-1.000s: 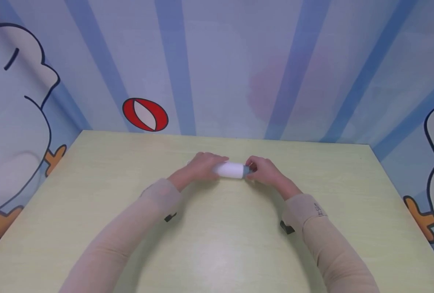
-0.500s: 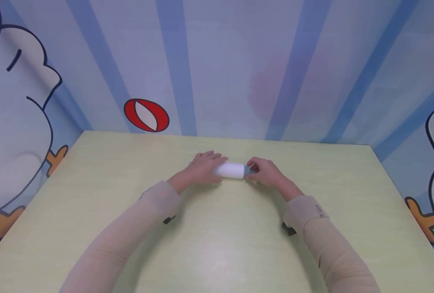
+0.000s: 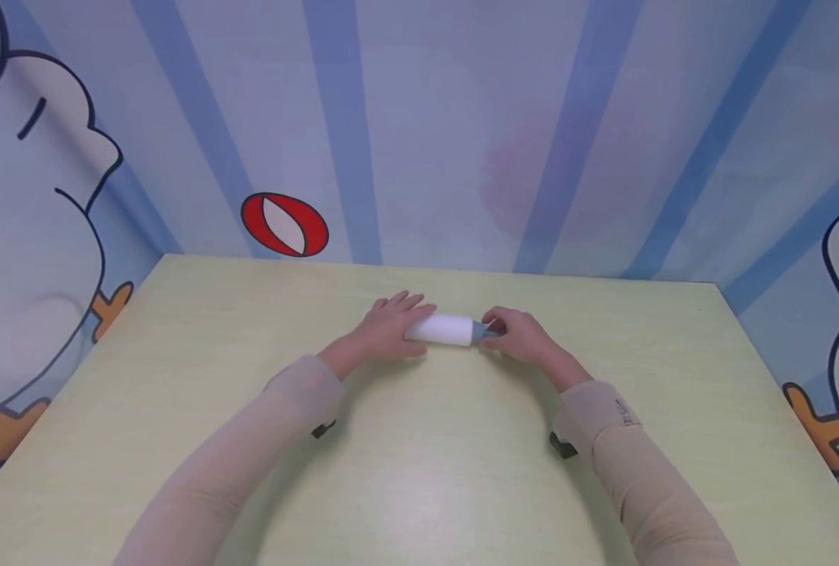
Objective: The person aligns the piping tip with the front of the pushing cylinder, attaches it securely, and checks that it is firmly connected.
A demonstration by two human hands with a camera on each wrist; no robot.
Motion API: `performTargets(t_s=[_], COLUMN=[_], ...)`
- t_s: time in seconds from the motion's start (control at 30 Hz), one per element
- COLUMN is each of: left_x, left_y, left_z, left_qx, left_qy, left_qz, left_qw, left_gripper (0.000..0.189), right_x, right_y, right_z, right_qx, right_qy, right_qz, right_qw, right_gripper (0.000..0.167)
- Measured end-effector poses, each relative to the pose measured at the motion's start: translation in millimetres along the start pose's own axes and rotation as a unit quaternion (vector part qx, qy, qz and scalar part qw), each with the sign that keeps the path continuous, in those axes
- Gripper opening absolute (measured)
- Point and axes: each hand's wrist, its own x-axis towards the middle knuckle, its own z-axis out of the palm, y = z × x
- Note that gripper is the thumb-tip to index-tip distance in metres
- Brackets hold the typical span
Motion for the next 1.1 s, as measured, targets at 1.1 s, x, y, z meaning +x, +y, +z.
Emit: performTargets(t_s=[1.1], left_x=[-24.8], left_y=[-29.3], left_z=[-7.6], left_qx=[-0.066], left_qy=[0.034], left_qz=[-0.036], left_qw=[0.9966], left_gripper=[0.068], right_x=[-56.1], right_y=[15.3], right_z=[-34.3], right_qx=[-0.099], right_qy=[0.043], right_qz=[-0.01], right_qw=[0.9941], right_gripper=[0.047])
